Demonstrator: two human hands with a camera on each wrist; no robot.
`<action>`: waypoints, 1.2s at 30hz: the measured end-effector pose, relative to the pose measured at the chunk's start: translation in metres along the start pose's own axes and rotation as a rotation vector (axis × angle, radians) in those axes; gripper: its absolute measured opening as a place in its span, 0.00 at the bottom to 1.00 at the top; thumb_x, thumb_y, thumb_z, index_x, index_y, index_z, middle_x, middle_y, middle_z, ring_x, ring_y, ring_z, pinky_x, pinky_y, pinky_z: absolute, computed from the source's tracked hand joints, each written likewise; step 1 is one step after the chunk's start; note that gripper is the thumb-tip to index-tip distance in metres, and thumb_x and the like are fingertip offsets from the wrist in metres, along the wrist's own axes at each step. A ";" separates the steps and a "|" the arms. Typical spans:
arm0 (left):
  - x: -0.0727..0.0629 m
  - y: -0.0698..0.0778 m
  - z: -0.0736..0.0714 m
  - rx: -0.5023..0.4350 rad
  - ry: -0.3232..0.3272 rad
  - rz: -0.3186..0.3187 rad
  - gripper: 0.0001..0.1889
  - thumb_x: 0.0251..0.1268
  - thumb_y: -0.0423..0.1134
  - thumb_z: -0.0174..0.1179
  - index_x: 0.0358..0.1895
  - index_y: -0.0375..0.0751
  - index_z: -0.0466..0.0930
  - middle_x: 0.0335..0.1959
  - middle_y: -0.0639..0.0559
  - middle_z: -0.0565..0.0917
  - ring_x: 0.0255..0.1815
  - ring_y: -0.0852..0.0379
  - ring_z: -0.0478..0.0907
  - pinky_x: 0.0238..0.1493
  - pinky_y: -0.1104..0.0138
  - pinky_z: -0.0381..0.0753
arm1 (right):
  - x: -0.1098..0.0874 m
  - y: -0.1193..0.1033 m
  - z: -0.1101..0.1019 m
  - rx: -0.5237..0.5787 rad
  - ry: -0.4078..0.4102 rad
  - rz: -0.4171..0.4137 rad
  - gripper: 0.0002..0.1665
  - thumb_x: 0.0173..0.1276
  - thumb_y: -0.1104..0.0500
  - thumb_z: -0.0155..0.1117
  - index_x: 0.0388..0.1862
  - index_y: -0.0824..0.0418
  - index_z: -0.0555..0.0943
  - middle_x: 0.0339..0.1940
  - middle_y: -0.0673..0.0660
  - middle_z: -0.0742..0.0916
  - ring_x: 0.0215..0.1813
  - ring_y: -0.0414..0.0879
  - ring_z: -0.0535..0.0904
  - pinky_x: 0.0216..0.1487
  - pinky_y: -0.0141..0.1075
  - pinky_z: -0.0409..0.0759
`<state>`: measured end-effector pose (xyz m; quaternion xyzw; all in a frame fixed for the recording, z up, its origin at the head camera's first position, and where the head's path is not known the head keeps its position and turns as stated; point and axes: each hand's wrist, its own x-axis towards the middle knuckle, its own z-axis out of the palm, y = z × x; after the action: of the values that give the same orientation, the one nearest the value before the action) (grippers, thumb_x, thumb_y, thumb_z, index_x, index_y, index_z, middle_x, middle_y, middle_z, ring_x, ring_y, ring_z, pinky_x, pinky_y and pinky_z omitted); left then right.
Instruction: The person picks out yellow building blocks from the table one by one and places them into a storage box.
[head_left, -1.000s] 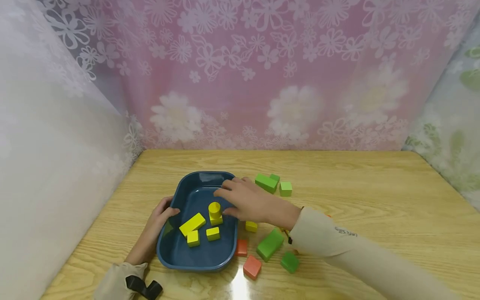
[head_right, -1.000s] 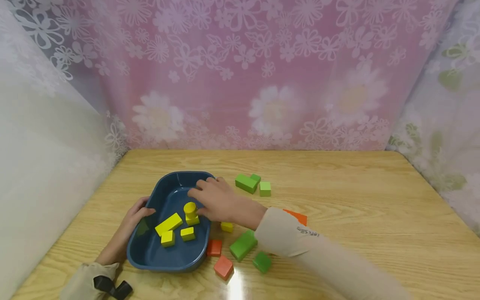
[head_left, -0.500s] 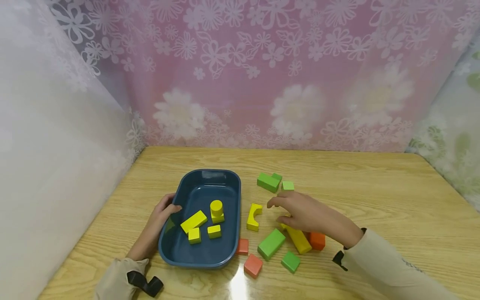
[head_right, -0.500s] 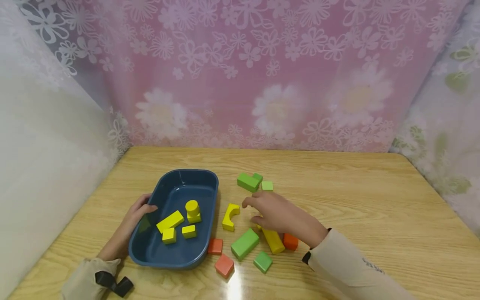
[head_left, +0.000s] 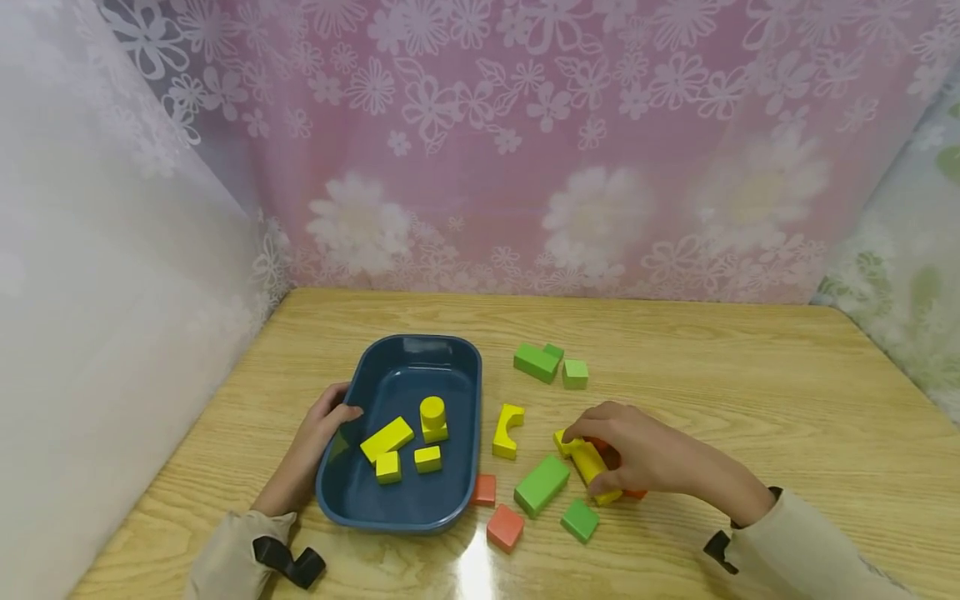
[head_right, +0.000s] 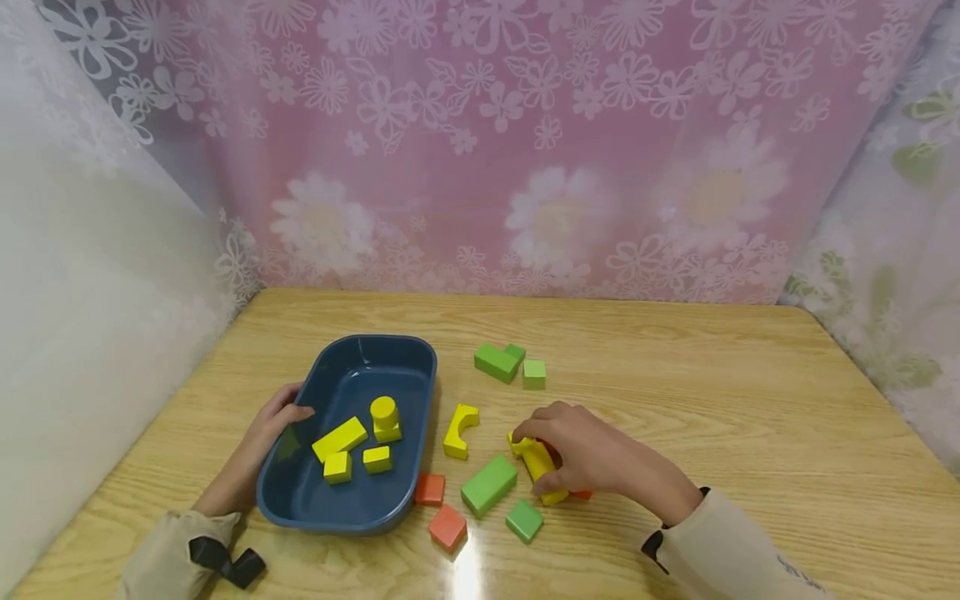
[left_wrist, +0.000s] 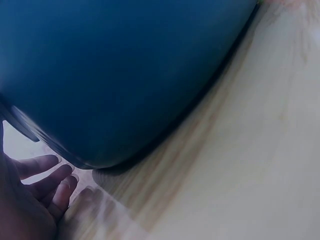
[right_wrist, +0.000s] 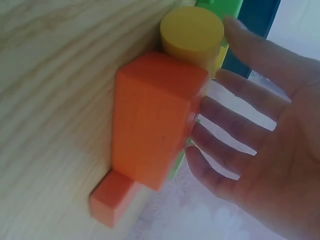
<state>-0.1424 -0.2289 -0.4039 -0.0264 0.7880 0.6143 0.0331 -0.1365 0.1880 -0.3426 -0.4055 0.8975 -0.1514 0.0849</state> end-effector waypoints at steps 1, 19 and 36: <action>0.000 0.000 0.000 -0.003 0.000 -0.001 0.25 0.67 0.38 0.48 0.67 0.37 0.64 0.63 0.41 0.69 0.56 0.51 0.67 0.58 0.63 0.65 | -0.001 0.000 0.000 0.005 -0.007 -0.003 0.32 0.52 0.47 0.76 0.55 0.57 0.79 0.51 0.52 0.82 0.53 0.53 0.76 0.52 0.51 0.74; 0.002 -0.001 0.000 -0.025 -0.015 0.004 0.25 0.67 0.39 0.49 0.67 0.37 0.63 0.64 0.40 0.68 0.60 0.46 0.64 0.63 0.55 0.60 | -0.012 -0.004 0.013 -0.142 0.035 -0.070 0.37 0.46 0.57 0.80 0.58 0.54 0.78 0.52 0.53 0.78 0.57 0.56 0.71 0.54 0.58 0.70; 0.000 -0.002 0.000 -0.015 -0.008 -0.002 0.25 0.68 0.39 0.49 0.67 0.38 0.64 0.63 0.41 0.69 0.56 0.49 0.66 0.58 0.63 0.65 | 0.017 -0.008 0.011 -0.063 0.112 -0.012 0.25 0.64 0.48 0.67 0.56 0.59 0.79 0.48 0.53 0.82 0.47 0.48 0.78 0.47 0.46 0.77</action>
<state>-0.1422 -0.2296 -0.4062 -0.0250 0.7831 0.6204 0.0364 -0.1389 0.1681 -0.3504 -0.4041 0.9027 -0.1461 0.0211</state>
